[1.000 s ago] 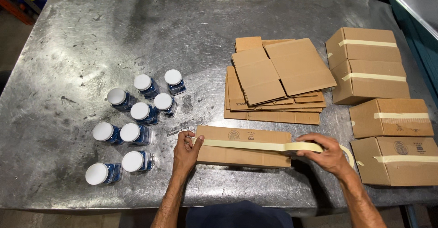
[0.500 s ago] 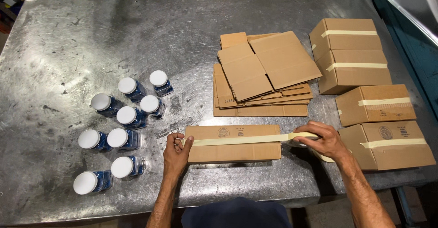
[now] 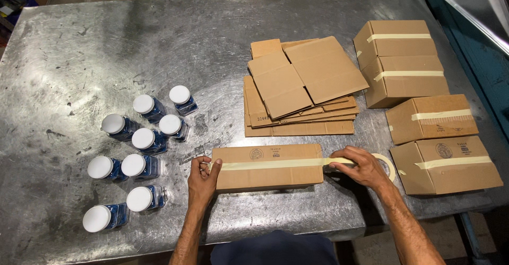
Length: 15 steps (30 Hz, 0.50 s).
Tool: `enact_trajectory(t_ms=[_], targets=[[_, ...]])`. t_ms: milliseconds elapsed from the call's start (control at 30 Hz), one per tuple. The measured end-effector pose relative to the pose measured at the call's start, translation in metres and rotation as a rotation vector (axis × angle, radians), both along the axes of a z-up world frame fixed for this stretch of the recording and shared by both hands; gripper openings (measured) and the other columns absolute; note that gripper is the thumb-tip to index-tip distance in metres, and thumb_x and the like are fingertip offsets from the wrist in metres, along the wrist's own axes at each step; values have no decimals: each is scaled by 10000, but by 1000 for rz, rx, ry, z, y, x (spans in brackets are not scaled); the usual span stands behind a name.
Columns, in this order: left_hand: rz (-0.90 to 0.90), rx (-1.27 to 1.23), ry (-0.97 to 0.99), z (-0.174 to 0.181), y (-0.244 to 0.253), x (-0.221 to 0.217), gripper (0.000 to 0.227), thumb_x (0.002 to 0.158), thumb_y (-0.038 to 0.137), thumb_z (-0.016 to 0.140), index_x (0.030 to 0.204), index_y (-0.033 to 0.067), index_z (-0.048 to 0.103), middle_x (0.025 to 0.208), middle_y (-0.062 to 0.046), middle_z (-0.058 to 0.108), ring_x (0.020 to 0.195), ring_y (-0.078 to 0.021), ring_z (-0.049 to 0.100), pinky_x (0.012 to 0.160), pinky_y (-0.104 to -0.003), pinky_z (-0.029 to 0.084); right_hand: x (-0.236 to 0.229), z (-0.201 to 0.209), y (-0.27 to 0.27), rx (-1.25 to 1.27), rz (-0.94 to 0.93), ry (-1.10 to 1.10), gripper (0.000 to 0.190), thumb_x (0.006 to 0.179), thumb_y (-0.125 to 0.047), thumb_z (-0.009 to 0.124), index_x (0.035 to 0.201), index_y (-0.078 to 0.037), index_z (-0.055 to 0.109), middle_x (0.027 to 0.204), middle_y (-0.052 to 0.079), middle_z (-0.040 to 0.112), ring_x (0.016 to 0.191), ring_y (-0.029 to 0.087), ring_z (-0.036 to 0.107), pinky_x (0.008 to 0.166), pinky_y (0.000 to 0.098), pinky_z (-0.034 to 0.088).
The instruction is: The person assembles cardboard boxes and packs several jars into them. They fold the flaps of the boxes, secure them with tape from a roll, and place blue jars inside before sealing the boxes.
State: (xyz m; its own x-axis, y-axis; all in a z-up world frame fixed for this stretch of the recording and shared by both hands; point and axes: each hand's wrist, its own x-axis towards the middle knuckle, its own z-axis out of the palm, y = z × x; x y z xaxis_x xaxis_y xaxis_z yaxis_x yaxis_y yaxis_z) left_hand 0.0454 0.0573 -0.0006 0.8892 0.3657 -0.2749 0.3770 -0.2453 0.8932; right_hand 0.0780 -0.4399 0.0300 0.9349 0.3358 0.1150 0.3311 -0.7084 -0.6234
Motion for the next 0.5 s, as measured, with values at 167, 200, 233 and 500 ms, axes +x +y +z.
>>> enact_trajectory(t_ms=[167,200,233,500], targets=[[-5,-9,-16,-6,-1,0,488,987,501,827,1212,98,667,855,-63,560,747,-188,546,711,-370,483,-6,1,8,-79,15,15,193,991,-329,788,1170,-307,858,873,58,761,817,295,763,869,437,597],[-5,-13,-21,-6,-1,-1,498,998,512,814,1216,92,659,859,-67,556,752,-190,543,713,-377,481,-5,0,10,-126,40,16,177,1023,-337,742,1165,-329,848,907,35,753,846,285,766,898,423,605],[-1,-11,-21,-17,-1,1,498,998,512,814,1216,92,659,859,-67,556,752,-190,543,713,-377,481,-7,5,11,-125,43,16,177,1023,-337,742,1165,-329,848,907,35,753,846,285,766,898,423,605],[30,-425,-120,-112,18,6,196,1165,255,534,1242,96,620,909,-13,624,732,-124,641,609,-276,541,-9,7,7,-76,40,82,309,1031,-319,704,1297,-390,845,901,52,751,823,301,774,857,439,629]])
